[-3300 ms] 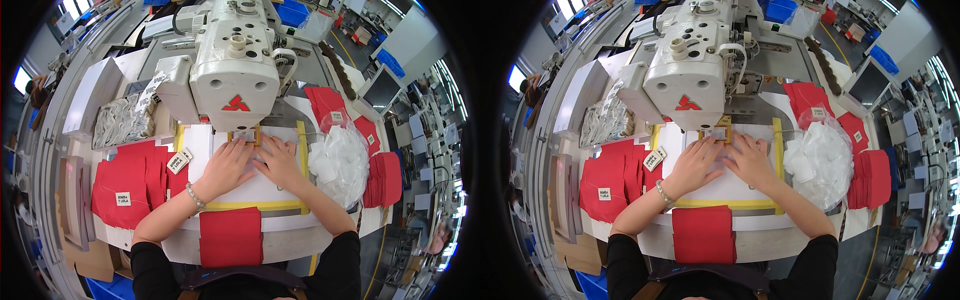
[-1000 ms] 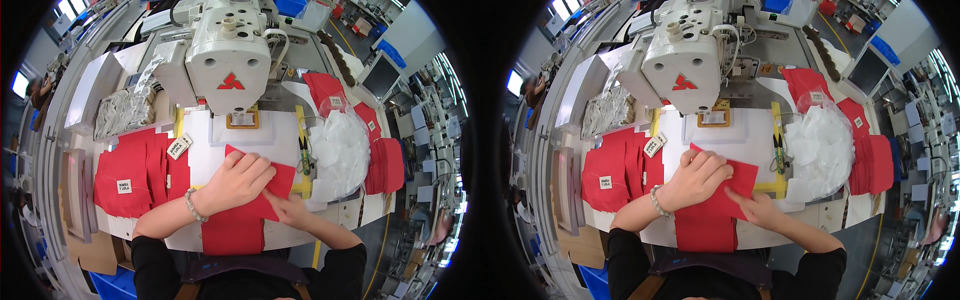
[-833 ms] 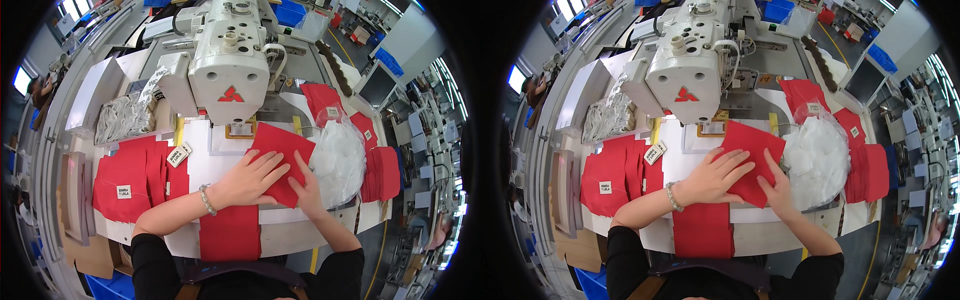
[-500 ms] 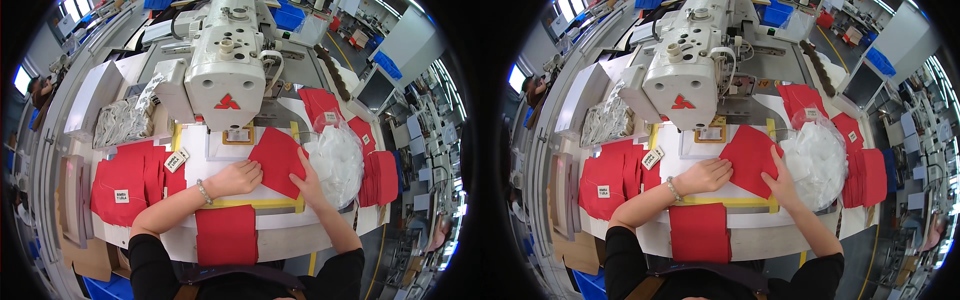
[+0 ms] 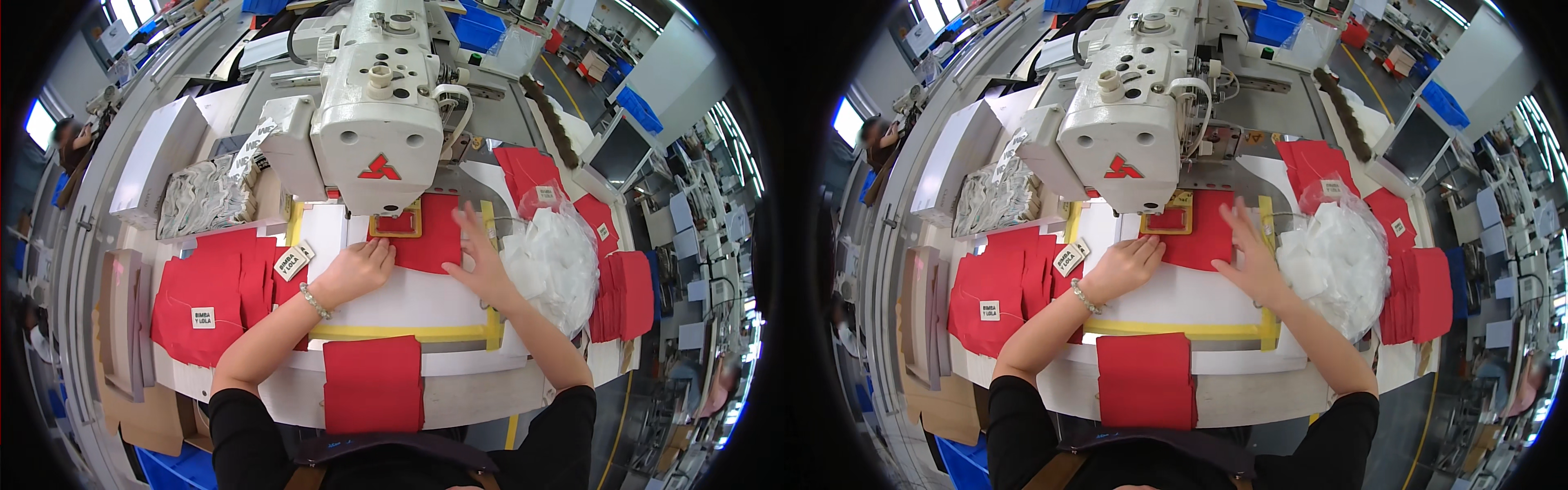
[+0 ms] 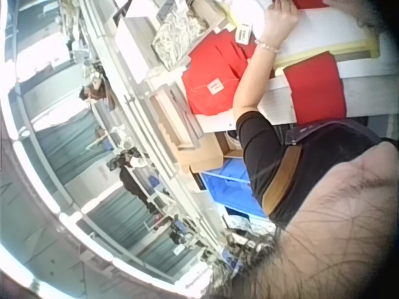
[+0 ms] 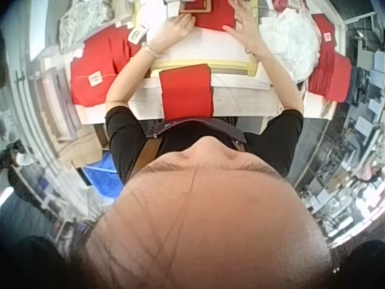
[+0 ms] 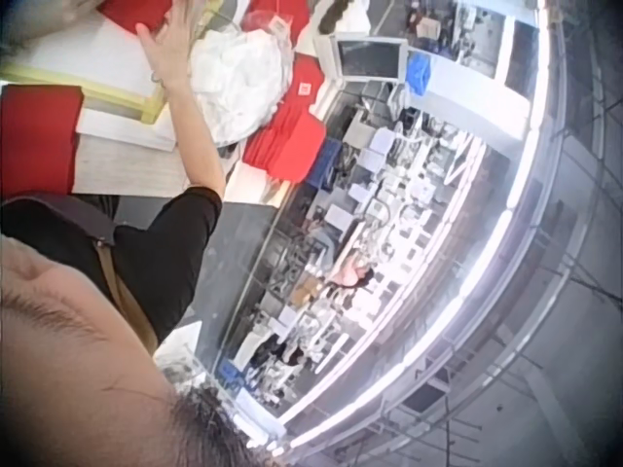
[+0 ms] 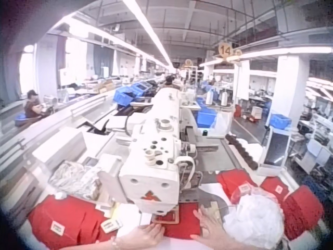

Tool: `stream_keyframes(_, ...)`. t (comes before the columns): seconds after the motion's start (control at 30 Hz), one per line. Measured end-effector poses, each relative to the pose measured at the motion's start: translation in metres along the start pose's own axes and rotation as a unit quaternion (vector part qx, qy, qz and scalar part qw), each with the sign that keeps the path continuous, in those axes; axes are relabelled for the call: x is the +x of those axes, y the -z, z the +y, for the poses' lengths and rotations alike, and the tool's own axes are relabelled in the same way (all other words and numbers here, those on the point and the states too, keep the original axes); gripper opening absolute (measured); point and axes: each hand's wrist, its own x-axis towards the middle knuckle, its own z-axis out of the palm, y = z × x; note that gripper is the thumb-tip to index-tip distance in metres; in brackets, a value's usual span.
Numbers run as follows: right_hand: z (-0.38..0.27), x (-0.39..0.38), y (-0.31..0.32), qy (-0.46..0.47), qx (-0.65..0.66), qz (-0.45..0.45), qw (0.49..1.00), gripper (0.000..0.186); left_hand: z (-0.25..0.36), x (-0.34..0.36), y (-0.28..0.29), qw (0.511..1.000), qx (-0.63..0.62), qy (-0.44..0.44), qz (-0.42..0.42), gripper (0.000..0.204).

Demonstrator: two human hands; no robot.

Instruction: The person uses a sewing machine to attach white rectangular labels to red fabric pieces. They repeatedly pick up a red piece, place it under the presser foot, align a label, sew it in place, and then trim the excess thread with scissors before stacking the finished item.

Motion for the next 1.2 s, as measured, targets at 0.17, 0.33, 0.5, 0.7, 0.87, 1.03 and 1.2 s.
stream_keyframes(0.17, 0.020, 0.004, -0.006, 0.095, -0.165, -0.072, 0.979, 0.037, -0.011, -0.015, -0.004, 0.999, 0.022, 0.046, -0.017, 0.029)
stream_keyframes(0.33, 0.023, 0.012, -0.016, 0.122, -0.216, -0.059, 0.967, 0.026, -0.011, -0.018, 0.004, 0.994, 0.002, 0.104, -0.028, 0.031)
stream_keyframes(0.5, 0.025, 0.015, -0.017, 0.142, -0.272, -0.053, 0.950, 0.027, -0.008, -0.021, 0.022, 0.981, -0.076, 0.180, -0.011, 0.036)
stream_keyframes(0.7, 0.027, 0.012, -0.022, 0.163, -0.314, -0.024, 0.935, 0.031, -0.008, -0.033, 0.022, 0.968, -0.116, 0.220, -0.011, 0.036)
stream_keyframes(0.87, 0.026, 0.012, -0.023, 0.166, -0.314, -0.012, 0.935, 0.032, -0.008, -0.030, 0.026, 0.964, -0.125, 0.235, -0.014, 0.036)
stream_keyframes(1.03, 0.026, 0.013, -0.023, 0.168, -0.303, -0.001, 0.938, 0.031, -0.009, -0.029, 0.028, 0.959, -0.143, 0.243, 0.010, 0.034)
stream_keyframes(1.2, 0.028, 0.014, -0.022, 0.165, -0.297, -0.001, 0.941, 0.030, -0.010, -0.033, 0.030, 0.947, -0.181, 0.266, -0.007, 0.030)
